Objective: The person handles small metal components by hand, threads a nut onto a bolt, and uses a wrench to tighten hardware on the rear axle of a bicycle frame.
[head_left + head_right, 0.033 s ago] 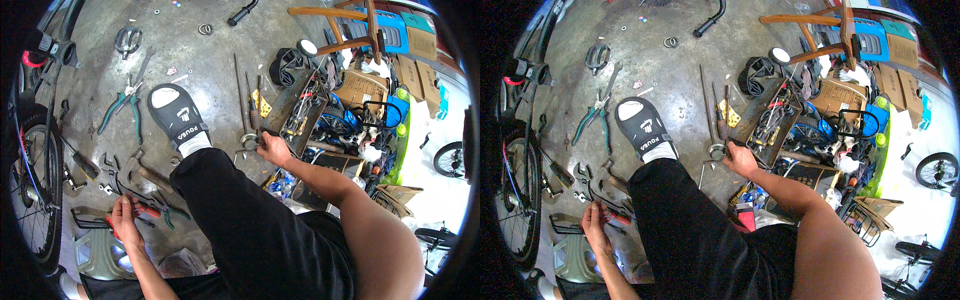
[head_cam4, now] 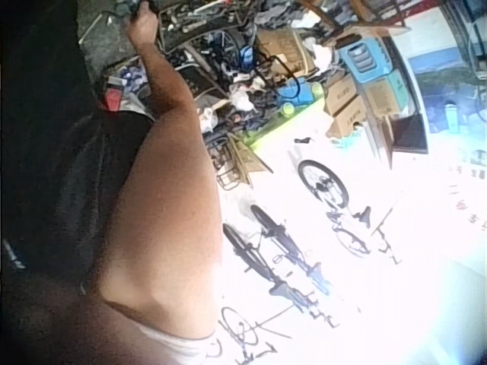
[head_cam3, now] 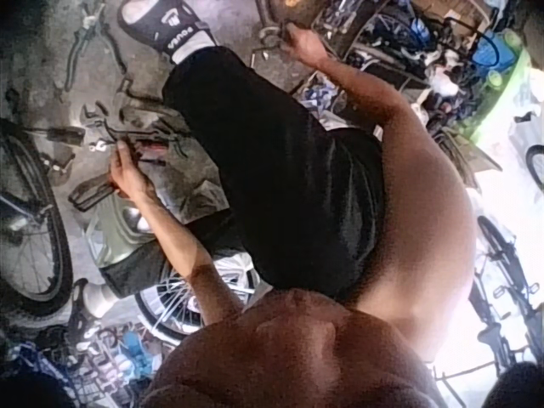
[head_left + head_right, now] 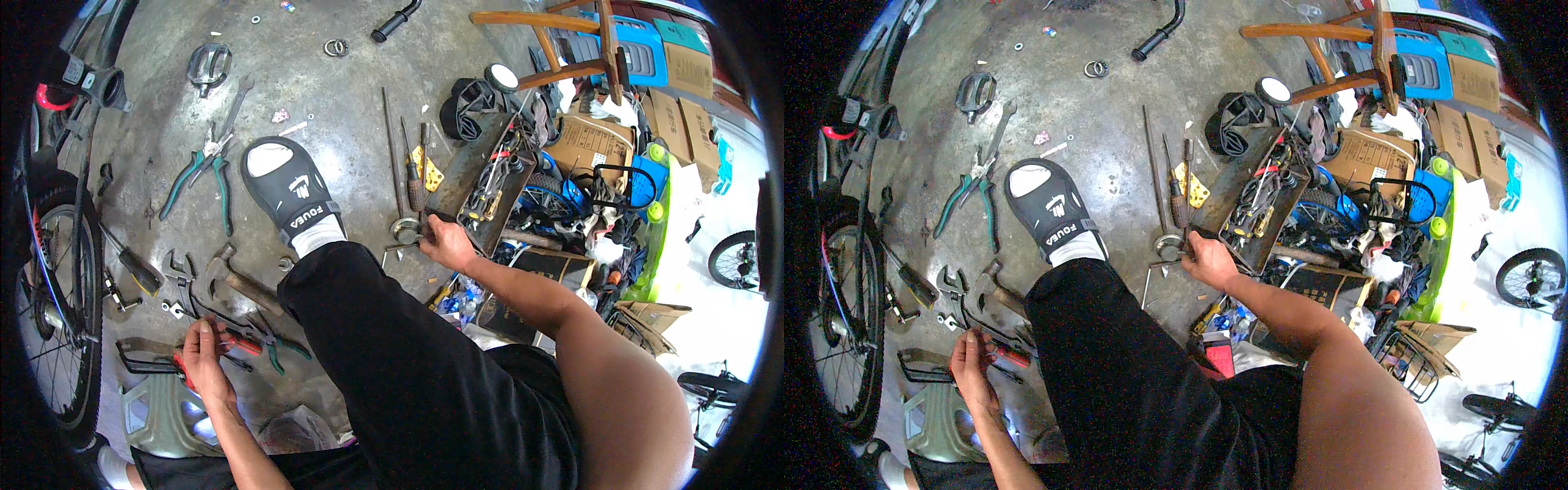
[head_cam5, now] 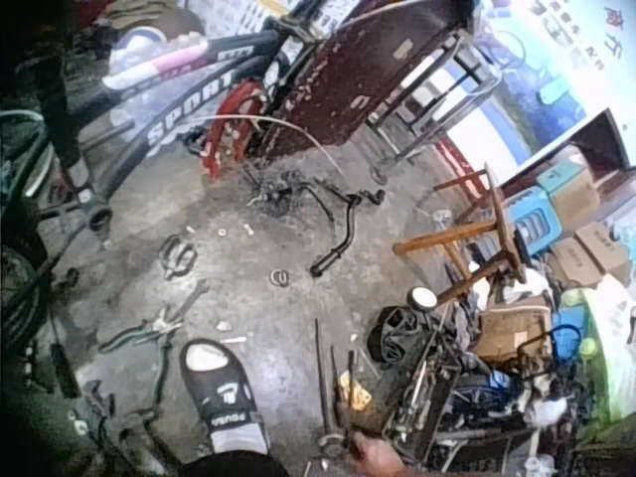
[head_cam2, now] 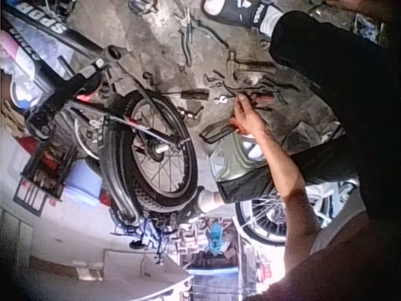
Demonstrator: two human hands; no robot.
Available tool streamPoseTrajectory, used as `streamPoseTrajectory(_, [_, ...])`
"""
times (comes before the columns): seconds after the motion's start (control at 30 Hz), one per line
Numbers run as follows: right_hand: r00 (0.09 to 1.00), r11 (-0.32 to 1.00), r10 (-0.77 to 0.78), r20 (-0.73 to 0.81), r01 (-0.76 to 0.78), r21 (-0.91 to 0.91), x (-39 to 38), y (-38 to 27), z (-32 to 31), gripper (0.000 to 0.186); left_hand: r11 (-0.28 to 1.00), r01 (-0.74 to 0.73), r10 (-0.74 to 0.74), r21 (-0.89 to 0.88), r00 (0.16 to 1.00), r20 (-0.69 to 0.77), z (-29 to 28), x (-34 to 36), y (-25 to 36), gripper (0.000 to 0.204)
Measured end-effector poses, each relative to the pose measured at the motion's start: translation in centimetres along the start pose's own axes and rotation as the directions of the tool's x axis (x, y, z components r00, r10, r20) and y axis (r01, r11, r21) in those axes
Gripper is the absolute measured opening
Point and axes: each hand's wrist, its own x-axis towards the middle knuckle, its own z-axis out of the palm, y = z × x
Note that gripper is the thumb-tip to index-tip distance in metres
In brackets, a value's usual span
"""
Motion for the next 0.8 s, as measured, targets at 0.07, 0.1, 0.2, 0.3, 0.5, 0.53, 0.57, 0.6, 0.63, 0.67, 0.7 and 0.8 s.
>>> streamPoseTrajectory(0.07, [0.998,0.991,-0.061,0.001,0.061,0.117,0.1,0.6,0.2,0.029,1.0,0.003,-0.003,-0.001,1.0,-0.001,0.0,0.0,0.0,0.032])
streamPoseTrajectory(0.1, [0.996,0.98,-0.092,-0.002,0.09,0.175,0.1,1.1,0.3,0.028,1.0,0.005,-0.005,-0.001,1.0,-0.001,0.0,0.0,0.0,0.031])
streamPoseTrajectory(0.2, [0.987,0.868,-0.018,0.161,-0.064,0.492,0.6,3.2,1.7,0.025,1.0,0.013,-0.013,-0.004,1.0,-0.004,0.1,0.0,0.1,0.031])
streamPoseTrajectory(0.3, [0.922,0.684,-0.042,0.385,-0.254,0.684,1.1,3.6,1.7,0.019,1.0,0.011,-0.011,-0.007,1.0,-0.005,0.1,-0.1,0.2,0.03])
streamPoseTrajectory(0.5, [0.945,0.79,0.162,0.285,-0.297,0.536,3.4,0.8,0.0,0.014,1.0,0.007,-0.007,0.001,1.0,-0.012,0.2,-0.1,0.1,0.032])
streamPoseTrajectory(0.53, [0.934,0.623,0.19,0.302,-0.352,0.698,3.9,-0.5,-0.2,0.016,1.0,0.008,-0.008,0.003,1.0,-0.013,0.2,-0.2,0.1,0.032])
streamPoseTrajectory(0.57, [0.94,0.558,0.19,0.284,-0.342,0.756,4.3,-1.1,0.0,0.016,1.0,0.011,-0.01,0.01,1.0,-0.01,0.2,-0.2,0.2,0.032])
streamPoseTrajectory(0.6, [0.945,0.489,0.192,0.266,-0.327,0.809,4.8,-1.6,0.2,0.017,1.0,0.013,-0.013,0.017,1.0,-0.007,0.2,-0.2,0.3,0.033])
streamPoseTrajectory(0.63, [0.949,0.417,0.195,0.249,-0.31,0.855,5.2,-2.1,0.2,0.018,1.0,0.014,-0.014,0.02,1.0,-0.001,0.2,-0.1,0.3,0.033])
streamPoseTrajectory(0.67, [0.948,0.39,0.195,0.251,-0.309,0.867,5.6,-3.2,-0.5,0.019,1.0,0.015,-0.015,0.022,1.0,0.003,0.2,-0.1,0.2,0.033])
streamPoseTrajectory(0.7, [0.951,0.365,0.178,0.252,-0.302,0.881,6.2,-3.4,-0.4,0.019,1.0,0.016,-0.016,0.023,1.0,0.007,0.2,0.0,0.1,0.033])
streamPoseTrajectory(0.8, [0.974,0.28,0.069,0.217,-0.227,0.933,7.4,-3.6,-0.1,0.021,1.0,0.024,-0.024,0.009,1.0,0.007,0.4,-0.1,0.2,0.034])
